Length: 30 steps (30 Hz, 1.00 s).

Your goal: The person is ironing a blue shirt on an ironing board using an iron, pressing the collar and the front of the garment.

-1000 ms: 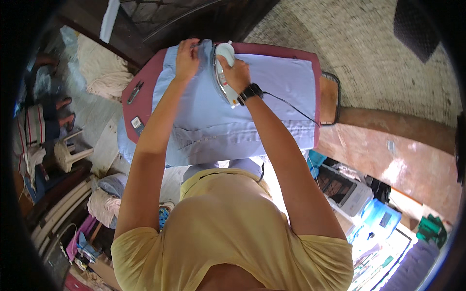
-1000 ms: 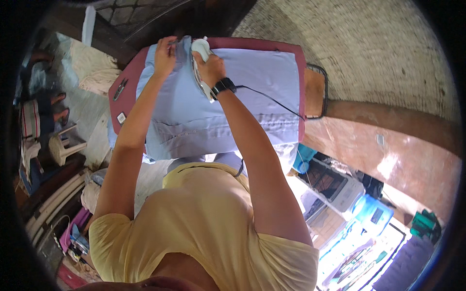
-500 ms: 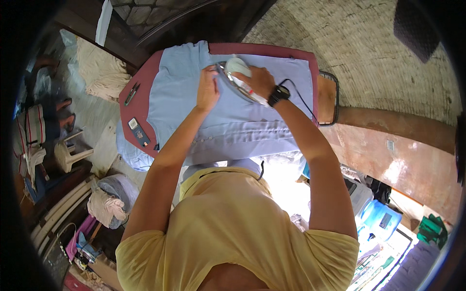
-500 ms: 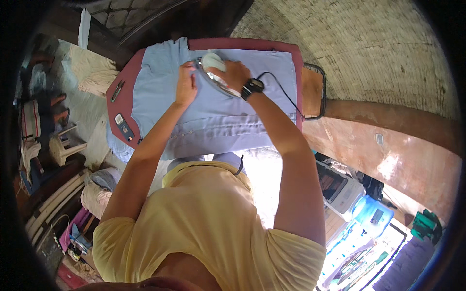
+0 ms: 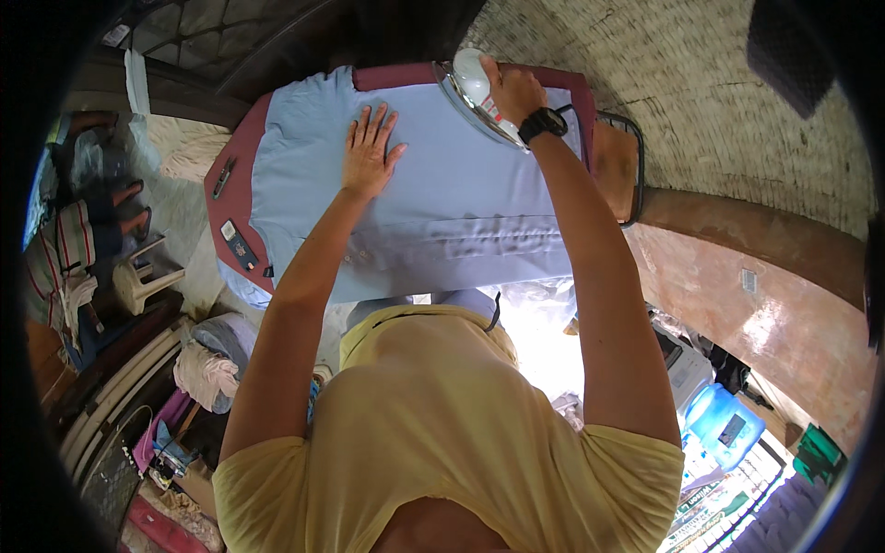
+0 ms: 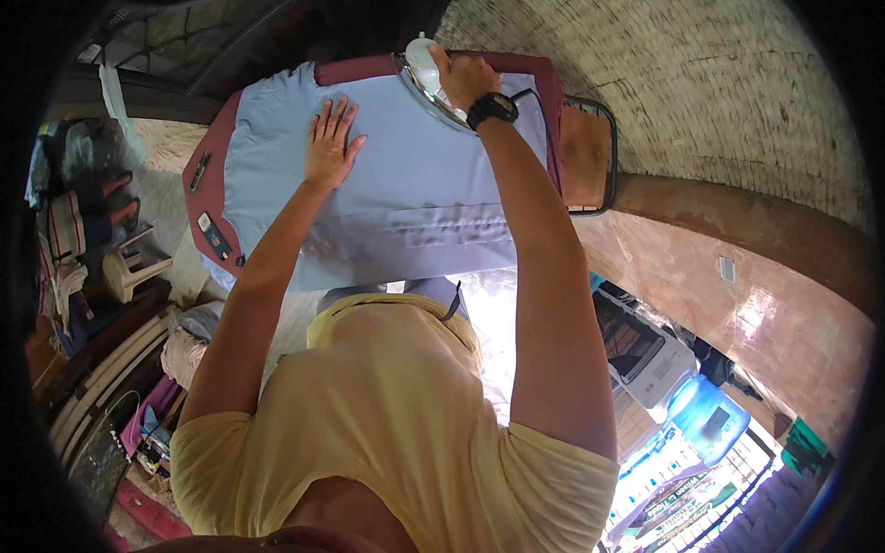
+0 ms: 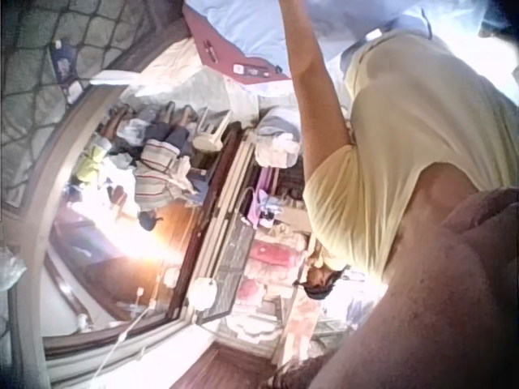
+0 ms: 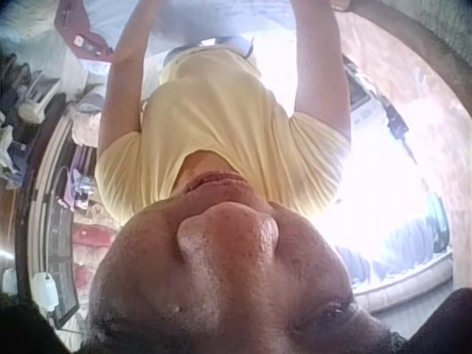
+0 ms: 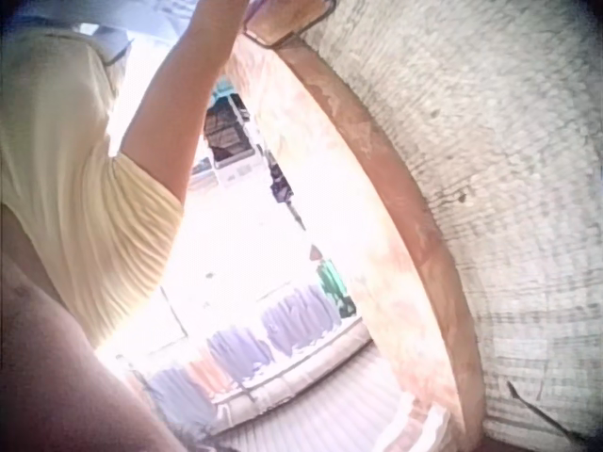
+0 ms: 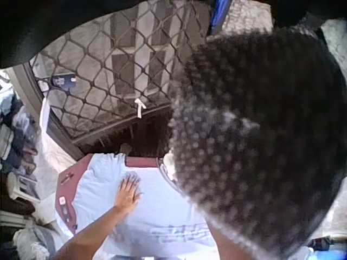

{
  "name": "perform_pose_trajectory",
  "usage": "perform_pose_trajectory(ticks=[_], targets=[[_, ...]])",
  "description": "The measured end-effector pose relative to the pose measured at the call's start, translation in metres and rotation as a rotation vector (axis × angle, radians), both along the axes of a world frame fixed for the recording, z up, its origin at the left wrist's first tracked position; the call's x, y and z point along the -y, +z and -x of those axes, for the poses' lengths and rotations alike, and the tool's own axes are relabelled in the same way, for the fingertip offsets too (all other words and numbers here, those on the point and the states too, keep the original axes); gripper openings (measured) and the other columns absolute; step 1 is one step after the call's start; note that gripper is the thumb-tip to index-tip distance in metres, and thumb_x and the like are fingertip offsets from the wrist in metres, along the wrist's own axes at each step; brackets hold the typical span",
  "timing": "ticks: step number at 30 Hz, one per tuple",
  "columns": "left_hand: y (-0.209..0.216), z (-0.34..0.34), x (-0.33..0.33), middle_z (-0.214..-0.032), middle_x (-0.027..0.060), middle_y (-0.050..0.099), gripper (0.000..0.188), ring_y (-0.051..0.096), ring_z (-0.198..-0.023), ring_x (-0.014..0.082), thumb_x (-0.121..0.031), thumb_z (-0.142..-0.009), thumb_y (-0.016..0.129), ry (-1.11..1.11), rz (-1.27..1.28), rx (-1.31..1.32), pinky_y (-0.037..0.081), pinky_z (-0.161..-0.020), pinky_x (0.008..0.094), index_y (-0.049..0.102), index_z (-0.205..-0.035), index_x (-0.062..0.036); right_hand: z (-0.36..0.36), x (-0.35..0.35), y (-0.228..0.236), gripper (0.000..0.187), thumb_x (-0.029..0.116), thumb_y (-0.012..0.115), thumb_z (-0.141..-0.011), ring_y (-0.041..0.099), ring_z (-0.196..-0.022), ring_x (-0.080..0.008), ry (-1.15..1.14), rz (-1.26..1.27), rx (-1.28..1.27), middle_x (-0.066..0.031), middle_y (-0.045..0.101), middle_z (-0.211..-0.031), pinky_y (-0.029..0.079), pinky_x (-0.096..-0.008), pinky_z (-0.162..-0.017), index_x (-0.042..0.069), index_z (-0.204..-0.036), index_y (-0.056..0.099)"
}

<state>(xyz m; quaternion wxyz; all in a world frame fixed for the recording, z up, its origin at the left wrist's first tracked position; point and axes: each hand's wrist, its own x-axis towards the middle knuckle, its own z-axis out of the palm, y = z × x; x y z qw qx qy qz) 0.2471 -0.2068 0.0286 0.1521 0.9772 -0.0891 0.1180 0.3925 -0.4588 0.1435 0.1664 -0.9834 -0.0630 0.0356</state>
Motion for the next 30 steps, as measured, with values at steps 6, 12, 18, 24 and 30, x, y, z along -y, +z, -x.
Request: perform_pose_trajectory(ticks=[6,12,18,24,30], targets=[[0.003,0.004,0.000,-0.160,0.0028,0.025,0.059,0.020,-0.147,0.0305,-0.050,-0.100,0.041,0.005,-0.005,-0.001,0.018,-0.119,0.0510,0.032,-0.150,-0.0212,0.021,0.071,-0.011,0.055,0.043,0.037,-0.096,0.067,-0.084,-0.0457,0.291,0.190,0.031,-0.0217,0.070,-0.089,0.053,-0.0555,-0.080,0.000,-0.080,0.067],[0.004,0.002,0.005,-0.160,0.0010,0.023,0.057,0.020,-0.148,0.0285,-0.049,-0.101,0.039,0.021,-0.063,0.012,0.018,-0.119,0.0488,0.031,-0.151,-0.0231,0.011,0.149,-0.009,0.049,0.038,0.037,-0.094,0.067,-0.086,-0.0440,0.157,0.194,0.025,-0.0207,0.070,-0.089,0.053,-0.0534,-0.081,0.001,-0.083,0.067],[-0.002,-0.006,-0.007,-0.155,0.0049,0.037,0.055,0.022,-0.148,0.0270,-0.051,-0.101,0.041,0.031,0.337,-0.106,0.016,-0.120,0.0430,0.049,-0.142,-0.0162,0.045,0.105,-0.024,0.038,0.035,0.050,-0.091,0.067,-0.069,-0.0349,0.794,0.167,0.154,-0.0145,0.069,-0.074,0.054,-0.0485,-0.065,0.008,-0.074,0.070],[0.039,-0.005,-0.047,-0.130,0.0103,0.061,0.049,0.048,-0.129,0.0207,-0.044,-0.102,0.045,0.218,1.165,-0.048,0.029,-0.111,0.0332,0.063,-0.123,-0.0031,0.148,-0.053,-0.003,0.040,0.032,0.047,-0.094,0.067,-0.065,-0.0354,0.705,-0.080,0.024,-0.0158,0.067,-0.070,0.053,-0.0504,-0.061,0.008,-0.072,0.070],[0.023,0.044,-0.094,-0.113,0.0098,0.067,0.024,0.060,-0.103,0.0161,-0.018,-0.096,0.061,0.540,1.101,0.359,0.045,-0.092,0.0306,0.064,-0.111,0.0006,0.155,-0.066,0.005,0.030,0.024,0.046,-0.092,0.068,-0.068,-0.0344,0.779,-0.046,0.013,-0.0156,0.069,-0.073,0.054,-0.0475,-0.061,0.009,-0.080,0.068]])
